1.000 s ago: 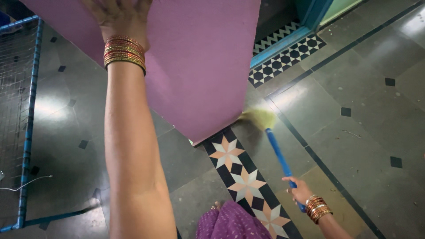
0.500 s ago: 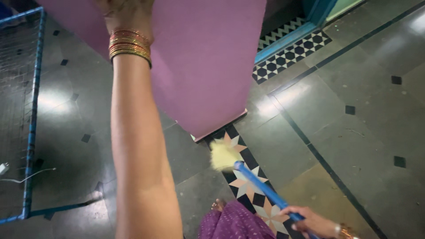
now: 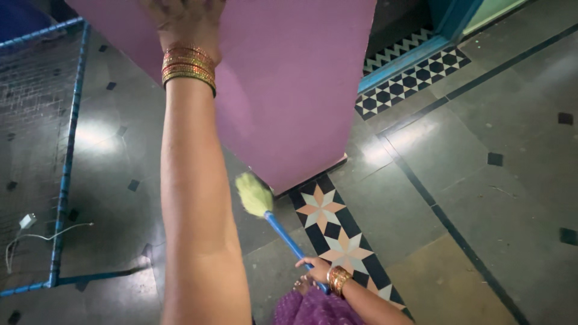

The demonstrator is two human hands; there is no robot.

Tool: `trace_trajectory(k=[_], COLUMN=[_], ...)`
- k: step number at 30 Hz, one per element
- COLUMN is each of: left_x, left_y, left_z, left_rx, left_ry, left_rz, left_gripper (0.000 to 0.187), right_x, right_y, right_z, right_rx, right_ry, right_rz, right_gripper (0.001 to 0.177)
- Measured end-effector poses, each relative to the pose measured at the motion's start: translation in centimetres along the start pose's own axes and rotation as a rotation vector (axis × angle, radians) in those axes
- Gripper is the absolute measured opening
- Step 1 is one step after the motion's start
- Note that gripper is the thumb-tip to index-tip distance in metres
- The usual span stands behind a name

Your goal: The person sweeps a tiled floor using a broom with a blue handle and yellow bristles. They move systematically across the room, sweeping debris along the edges of walls and doorways, and gathering it into a central area.

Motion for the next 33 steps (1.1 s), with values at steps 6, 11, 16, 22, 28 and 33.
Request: trace_trajectory(k=[6,11,16,22,28,33], left_x=[-0.7,-0.4,-0.5,-0.4,0.0,0.2], left_y=[-0.1,0.6,1.2,0.8,1.6,2.5], left_z=[0.1,0.6,0.8,0.6,0.9,1.3], left_rx=[0.038,0.003,-0.048,0.032,0.148,0.288], left_ry=[0.037,0.006,0.026,-0.002,-0.014,-0.008], left_rz=[-0.089,-0.04,-0.112,-0.056,-0.037,-0.112], left_gripper=[0.104,0.106,0.11,0.11,0.112,0.117], right_x=[-6.0,-12.9,-16.1,-13.9,-19.7,-22.2], right_y=[-3.4,-10.0,-13.7,-9.9,-4.0,-0.7], right_z=[-6.2,-11.1,-13.0,-11.8,-15.2,-15.9], right_rx=[0.009,0.016,0.257,-0.115,-0.256,-0.415], right_ry=[0.209,0.205,0.433,0.338,0.319,-0.024], right_rz=[-0.05,-0.282,-0.497,-0.612,-0.404,-0.241], right_gripper=[0.047,0.053,0.053,0.07,0.081,0.056])
Point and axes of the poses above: each hand's wrist, its own x-axis towards the middle knuckle, its own y-axis out of the palm, z = x × y, the point moved 1 cm from there along x, towards the middle knuckle, and after that the axes turned 11 degrees about -x, right-handed, at the moved point
